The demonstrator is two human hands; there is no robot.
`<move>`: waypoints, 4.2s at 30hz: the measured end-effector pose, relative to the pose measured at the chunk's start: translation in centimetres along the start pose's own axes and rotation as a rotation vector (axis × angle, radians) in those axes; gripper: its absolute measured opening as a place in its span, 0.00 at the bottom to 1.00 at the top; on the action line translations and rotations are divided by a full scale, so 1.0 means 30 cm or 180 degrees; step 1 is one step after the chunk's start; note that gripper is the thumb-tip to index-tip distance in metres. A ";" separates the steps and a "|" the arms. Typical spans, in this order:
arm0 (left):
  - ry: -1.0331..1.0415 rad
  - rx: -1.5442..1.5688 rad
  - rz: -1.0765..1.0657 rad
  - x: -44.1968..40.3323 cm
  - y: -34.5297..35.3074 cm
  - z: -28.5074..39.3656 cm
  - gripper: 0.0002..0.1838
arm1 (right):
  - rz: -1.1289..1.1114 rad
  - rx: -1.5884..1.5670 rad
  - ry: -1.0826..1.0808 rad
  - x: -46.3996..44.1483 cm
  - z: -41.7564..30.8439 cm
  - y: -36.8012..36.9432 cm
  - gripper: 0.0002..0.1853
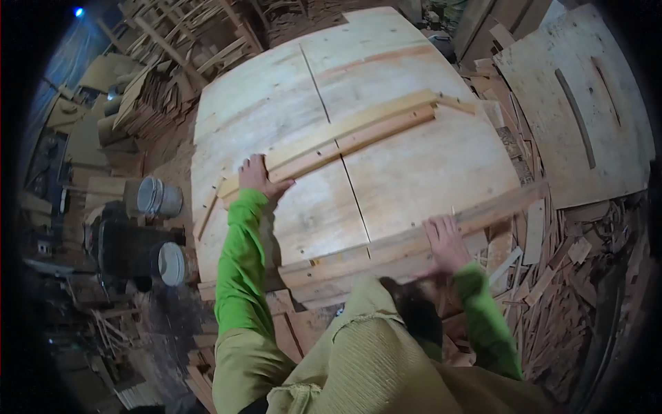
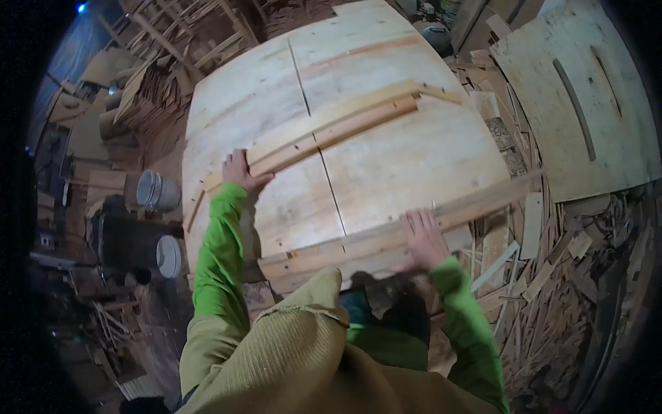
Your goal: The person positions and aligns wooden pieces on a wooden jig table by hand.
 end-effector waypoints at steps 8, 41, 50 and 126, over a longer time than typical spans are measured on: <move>-0.0036 0.0109 -0.0293 0.697 -0.081 0.262 0.50 | -0.0111 0.0075 0.0162 0.678 -0.276 -0.080 0.32; 0.0124 0.0035 0.0059 0.762 -0.079 0.261 0.53 | -0.0065 -0.0011 0.0447 0.740 -0.314 -0.152 0.21; 0.0227 0.0074 0.0188 0.630 -0.040 0.199 0.53 | 0.0307 0.0146 0.0313 0.641 -0.250 -0.081 0.19; 0.0438 0.0211 -0.0282 0.825 -0.067 0.215 0.55 | -0.0237 -0.0310 0.0500 0.849 -0.333 -0.102 0.55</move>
Point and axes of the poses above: each hand's wrist, its own x-axis away from the middle knuckle, its own y-axis out of the palm, z = x × y, the point moved 7 cm from there along -x, towards the middle knuckle, and after that the axes turned 6 degrees about x, right-handed, at the moved point
